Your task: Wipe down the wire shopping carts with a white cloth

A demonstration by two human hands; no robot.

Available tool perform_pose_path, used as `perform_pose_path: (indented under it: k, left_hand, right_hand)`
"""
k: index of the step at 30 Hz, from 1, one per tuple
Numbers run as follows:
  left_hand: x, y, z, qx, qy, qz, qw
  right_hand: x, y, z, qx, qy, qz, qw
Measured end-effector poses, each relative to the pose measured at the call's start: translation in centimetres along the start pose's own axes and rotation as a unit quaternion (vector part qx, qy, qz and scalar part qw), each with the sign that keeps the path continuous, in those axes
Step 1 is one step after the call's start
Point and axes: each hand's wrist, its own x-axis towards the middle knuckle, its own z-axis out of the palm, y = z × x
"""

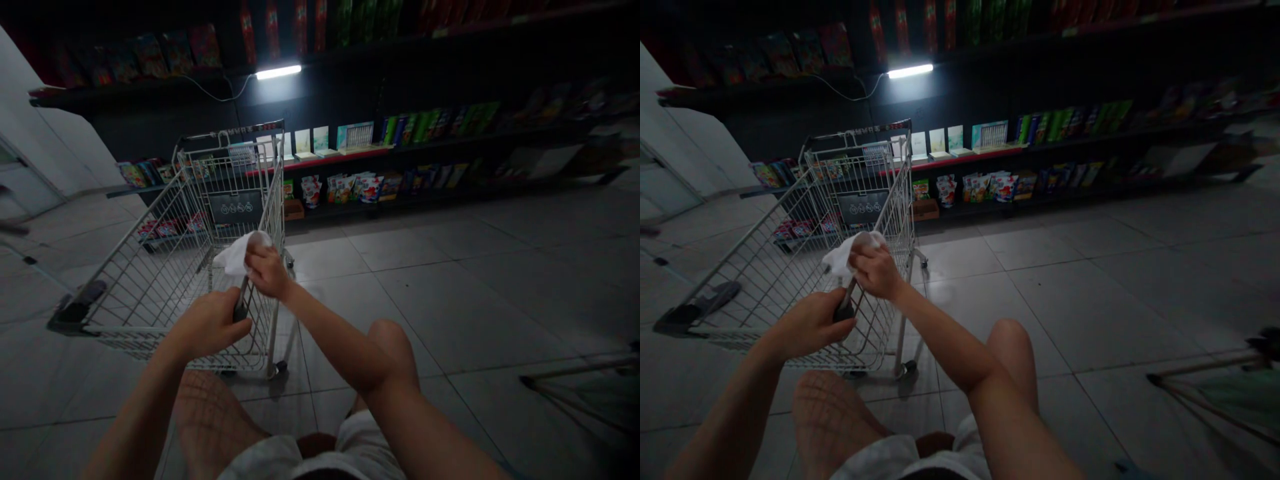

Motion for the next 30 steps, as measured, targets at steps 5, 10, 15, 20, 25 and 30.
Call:
perform_pose_path:
  k: [5,10,15,20,25,30]
  left_hand:
    - [-0.2,-0.3,-0.1,0.001,-0.001,0.014,1.0]
    - [-0.7,-1.0,-0.2,-0.002,-0.006,0.04,0.999]
    - [-2.2,-3.1,-0.5,-0.024,-0.019,0.05,0.998]
    - [-3.5,-5.4,-1.1,-0.098,-0.053,0.044,0.993]
    - [-1.9,-5.0,-1.4,-0.087,-0.029,-0.068,0.993]
    - [-0.4,-2.9,-1.5,0.021,-0.014,-0.114,0.993]
  right_hand:
    - [6.3,5.8,-1.4,-0.042,-0.043,0.058,0.997]
    - [7.0,6.1,-1.7,-0.039,-0.079,0.037,0.995]
    - [6.4,4.2,-0.9,-0.029,-0.062,0.05,0.996]
    - [3.6,1.4,1.1,0.027,0.041,0.055,0.997]
    - [-4.2,-1.3,7.3,0.131,0.168,0.022,0.977]
    - [-13.9,-1.7,13.4,0.215,0.104,0.189,0.952]
